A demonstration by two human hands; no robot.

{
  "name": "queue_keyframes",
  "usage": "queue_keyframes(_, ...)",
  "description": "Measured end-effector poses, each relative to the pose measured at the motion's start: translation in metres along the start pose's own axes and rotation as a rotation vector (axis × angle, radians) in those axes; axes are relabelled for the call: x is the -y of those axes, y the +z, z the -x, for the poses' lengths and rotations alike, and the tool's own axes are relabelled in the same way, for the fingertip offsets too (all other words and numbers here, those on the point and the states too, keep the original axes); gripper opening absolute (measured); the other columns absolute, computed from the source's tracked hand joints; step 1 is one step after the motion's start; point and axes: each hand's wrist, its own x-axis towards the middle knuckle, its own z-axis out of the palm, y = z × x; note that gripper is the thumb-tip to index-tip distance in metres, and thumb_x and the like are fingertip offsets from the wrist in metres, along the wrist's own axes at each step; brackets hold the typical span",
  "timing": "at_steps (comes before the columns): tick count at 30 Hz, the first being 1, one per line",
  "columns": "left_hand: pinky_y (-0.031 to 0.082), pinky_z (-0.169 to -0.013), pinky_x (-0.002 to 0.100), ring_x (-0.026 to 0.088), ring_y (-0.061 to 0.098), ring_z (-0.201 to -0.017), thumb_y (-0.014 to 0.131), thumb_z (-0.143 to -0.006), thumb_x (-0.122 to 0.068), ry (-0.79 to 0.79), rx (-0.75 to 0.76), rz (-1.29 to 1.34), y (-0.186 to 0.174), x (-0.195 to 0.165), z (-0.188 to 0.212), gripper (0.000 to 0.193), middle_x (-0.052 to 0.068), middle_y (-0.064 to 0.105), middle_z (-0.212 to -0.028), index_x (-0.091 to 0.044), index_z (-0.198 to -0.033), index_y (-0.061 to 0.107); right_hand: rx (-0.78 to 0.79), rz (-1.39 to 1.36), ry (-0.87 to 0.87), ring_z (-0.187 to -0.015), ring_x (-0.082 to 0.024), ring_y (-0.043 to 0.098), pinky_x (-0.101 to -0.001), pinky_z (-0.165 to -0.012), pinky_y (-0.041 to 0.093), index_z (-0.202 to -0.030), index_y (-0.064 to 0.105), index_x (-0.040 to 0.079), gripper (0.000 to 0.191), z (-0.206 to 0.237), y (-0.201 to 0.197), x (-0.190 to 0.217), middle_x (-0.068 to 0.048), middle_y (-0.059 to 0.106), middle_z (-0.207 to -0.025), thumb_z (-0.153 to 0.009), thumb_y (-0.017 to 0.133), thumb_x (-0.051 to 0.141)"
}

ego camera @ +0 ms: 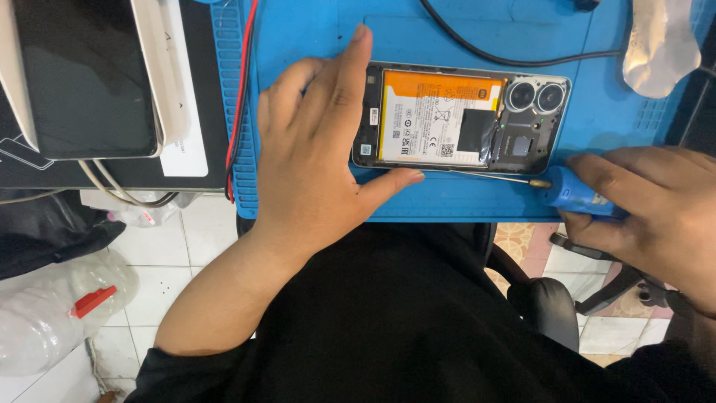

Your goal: The person uses a blue electric screwdriver to remove screws from the back of a disassembled smartphone. The phone remains open on a blue mat while the person works on the camera and battery areas.

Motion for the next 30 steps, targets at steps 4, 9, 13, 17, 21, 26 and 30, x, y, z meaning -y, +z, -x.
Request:
queue_keyframes(4, 0.031, -0.113, 0.046, 0.029, 0.041, -0.14, 0.094, -0.084, -0.056, -0.012, 0.009, 0.012, 0.001, 0.0, -0.001, 0.115, 0.014, 0.056, -0.146, -0.004, -0.16, 0.025, 0.0, 0.015, -0.004, -0.073, -0.027, 0.072, -0.0375, -0.066, 0.059, -0.106, 0.07, 0.003, 0.046, -0.002, 0.0, -0.002, -0.012, 0.072, -0.088, -0.068, 0.087, 0.022)
queue_keyframes(9, 0.031, -0.113, 0.046, 0.03, 0.041, -0.14, 0.093, -0.084, -0.057, -0.003, 0.003, -0.004, 0.005, 0.001, -0.003, 0.115, 0.016, 0.055, -0.147, -0.003, -0.159, 0.024, -0.025, -0.023, 0.009, -0.073, -0.027, 0.071, -0.0366, -0.065, 0.058, -0.11, 0.07, 0.002, 0.046, -0.004, -0.001, -0.004, -0.012, 0.072, -0.09, -0.07, 0.086, 0.018)
queue_keyframes(13, 0.031, -0.115, 0.046, 0.03, 0.041, -0.141, 0.092, -0.085, -0.058, -0.006, 0.007, 0.003, 0.007, 0.001, -0.003, 0.115, 0.015, 0.055, -0.148, -0.004, -0.16, 0.024, 0.006, 0.024, -0.041, -0.075, -0.026, 0.072, -0.0376, -0.065, 0.058, -0.106, 0.071, 0.004, 0.044, -0.003, 0.0, -0.004, -0.012, 0.073, -0.091, -0.068, 0.087, 0.019)
queue_keyframes(17, 0.03, -0.115, 0.046, 0.03, 0.04, -0.141, 0.092, -0.085, -0.059, -0.007, 0.009, -0.004, 0.008, 0.002, -0.002, 0.115, 0.015, 0.055, -0.148, -0.004, -0.16, 0.024, -0.014, 0.097, -0.182, -0.083, -0.026, 0.072, -0.0396, -0.07, 0.058, -0.103, 0.07, 0.008, 0.037, -0.003, 0.0, -0.004, -0.01, 0.074, -0.1, -0.071, 0.086, 0.019)
queue_keyframes(21, 0.029, -0.116, 0.046, 0.029, 0.04, -0.142, 0.092, -0.085, -0.059, -0.006, 0.002, -0.011, 0.009, 0.002, -0.001, 0.115, 0.014, 0.055, -0.148, -0.004, -0.16, 0.024, 0.038, 0.037, 0.005, -0.079, -0.026, 0.071, -0.0388, -0.069, 0.059, -0.109, 0.07, 0.002, 0.051, 0.002, 0.001, 0.001, -0.01, 0.07, -0.092, -0.065, 0.087, 0.022)
queue_keyframes(26, 0.03, -0.115, 0.046, 0.03, 0.04, -0.141, 0.092, -0.085, -0.059, -0.003, -0.007, -0.012, 0.008, 0.001, 0.0, 0.115, 0.014, 0.056, -0.147, -0.004, -0.16, 0.025, 0.032, 0.045, 0.044, -0.073, -0.026, 0.071, -0.0389, -0.065, 0.058, -0.107, 0.07, 0.002, 0.054, 0.004, 0.002, 0.009, -0.011, 0.071, -0.085, -0.061, 0.089, 0.023)
queue_keyframes(30, 0.031, -0.113, 0.045, 0.029, 0.041, -0.14, 0.093, -0.084, -0.059, -0.011, -0.005, -0.007, 0.006, 0.001, 0.001, 0.115, 0.014, 0.057, -0.146, -0.004, -0.159, 0.026, -0.046, 0.018, 0.057, -0.077, -0.027, 0.071, -0.0391, -0.071, 0.059, -0.109, 0.069, 0.004, 0.052, 0.003, 0.002, 0.017, -0.009, 0.07, -0.087, -0.065, 0.09, 0.023)
